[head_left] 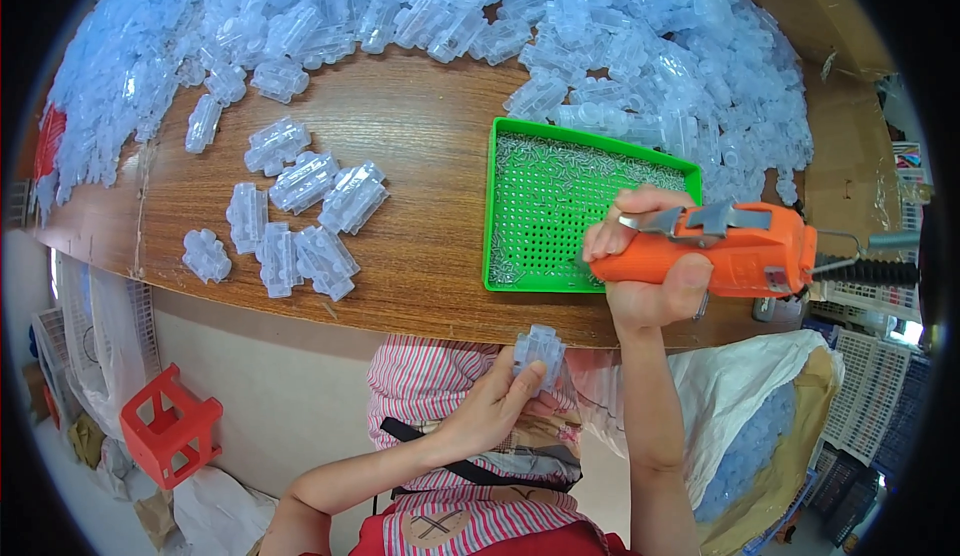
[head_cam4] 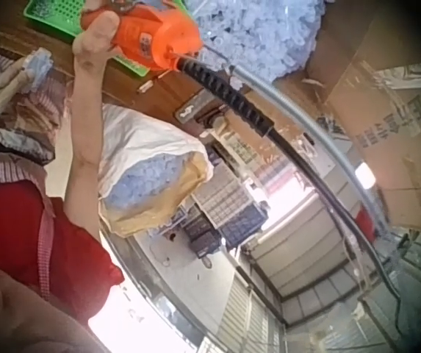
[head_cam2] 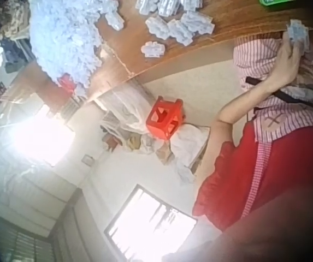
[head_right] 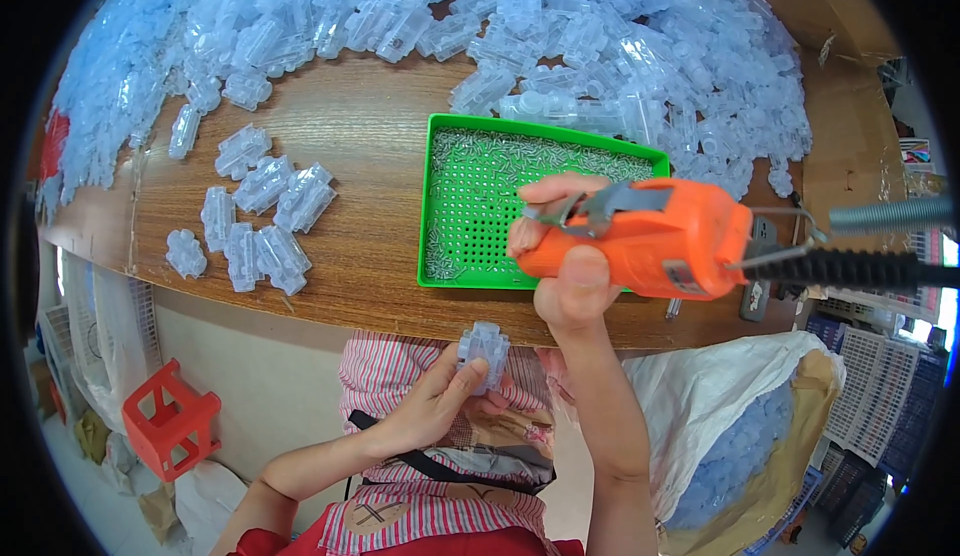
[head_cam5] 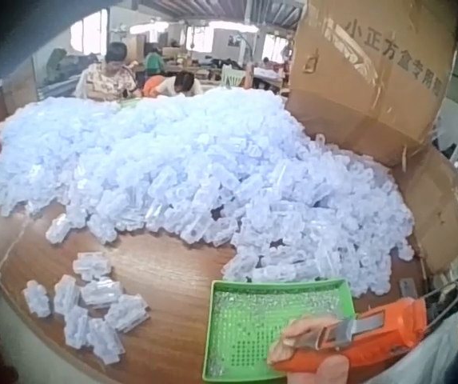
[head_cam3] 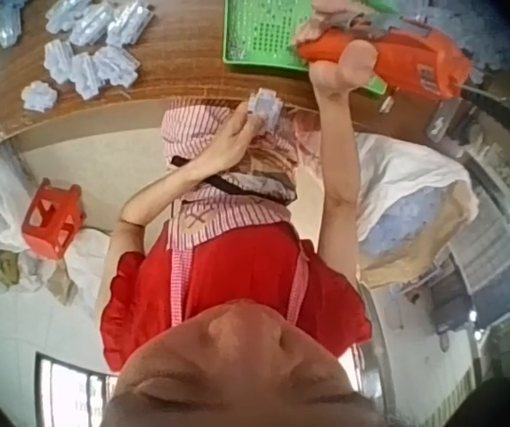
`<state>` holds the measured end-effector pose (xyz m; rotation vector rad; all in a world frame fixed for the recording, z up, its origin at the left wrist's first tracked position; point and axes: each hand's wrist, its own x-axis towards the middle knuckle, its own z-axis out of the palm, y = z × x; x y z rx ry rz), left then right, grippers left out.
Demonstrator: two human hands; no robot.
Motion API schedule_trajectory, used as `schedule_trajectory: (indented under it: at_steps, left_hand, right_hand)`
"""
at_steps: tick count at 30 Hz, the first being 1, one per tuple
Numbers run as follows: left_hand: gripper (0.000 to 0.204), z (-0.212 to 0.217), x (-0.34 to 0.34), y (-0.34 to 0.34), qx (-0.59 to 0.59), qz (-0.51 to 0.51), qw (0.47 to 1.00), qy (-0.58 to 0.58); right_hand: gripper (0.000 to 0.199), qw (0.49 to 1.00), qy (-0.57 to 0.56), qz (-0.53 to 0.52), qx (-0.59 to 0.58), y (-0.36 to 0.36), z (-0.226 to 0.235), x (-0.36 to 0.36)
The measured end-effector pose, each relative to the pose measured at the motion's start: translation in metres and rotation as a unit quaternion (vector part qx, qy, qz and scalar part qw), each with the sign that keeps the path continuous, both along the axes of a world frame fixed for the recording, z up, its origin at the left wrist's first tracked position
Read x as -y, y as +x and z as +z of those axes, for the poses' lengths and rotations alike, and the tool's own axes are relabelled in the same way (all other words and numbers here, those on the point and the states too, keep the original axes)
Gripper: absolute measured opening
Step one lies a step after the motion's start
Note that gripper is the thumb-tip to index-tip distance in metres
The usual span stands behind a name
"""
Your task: The person picks up plastic components, uses a power screwdriver to drive screws from a tray into them, and sets the finished pieces aside on the table.
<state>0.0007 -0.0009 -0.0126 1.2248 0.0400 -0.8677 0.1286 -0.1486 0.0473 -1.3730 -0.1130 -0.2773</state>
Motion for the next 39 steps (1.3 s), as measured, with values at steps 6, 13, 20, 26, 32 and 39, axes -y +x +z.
schedule_trajectory:
  at_steps: [6, 13, 20, 26, 32, 39]
  left_hand:
    - [0.029, 0.014, -0.008, -0.004, -0.062, 0.038, 0.997, -0.038]
    - [0.029, 0.022, -0.011, 0.001, -0.066, 0.058, 0.996, 0.005]
    - [0.027, 0.024, -0.015, 0.003, -0.015, 0.047, 0.997, 0.059]
    - [0.027, 0.022, -0.015, 0.004, -0.044, 0.061, 0.996, 0.048]
    - [0.026, 0.021, -0.015, 0.002, -0.022, 0.064, 0.996, 0.058]
    - [0.026, 0.024, -0.016, 0.004, -0.023, 0.072, 0.996, 0.053]
  right_hand:
    - [0.082, 0.986, 0.096, 0.092, 0.1, -0.014, 0.045, 0.01]
    - [0.077, 0.988, 0.035, 0.144, 0.044, -0.048, 0.053, -0.008]
    - [0.076, 0.988, -0.025, 0.153, 0.026, -0.056, 0.057, -0.009]
    - [0.078, 0.987, -0.029, 0.16, 0.013, -0.057, 0.045, -0.012]
    - [0.079, 0.983, -0.068, 0.171, -0.012, -0.057, 0.041, -0.014]
    - [0.076, 0.984, -0.057, 0.168, -0.011, -0.06, 0.023, -0.023]
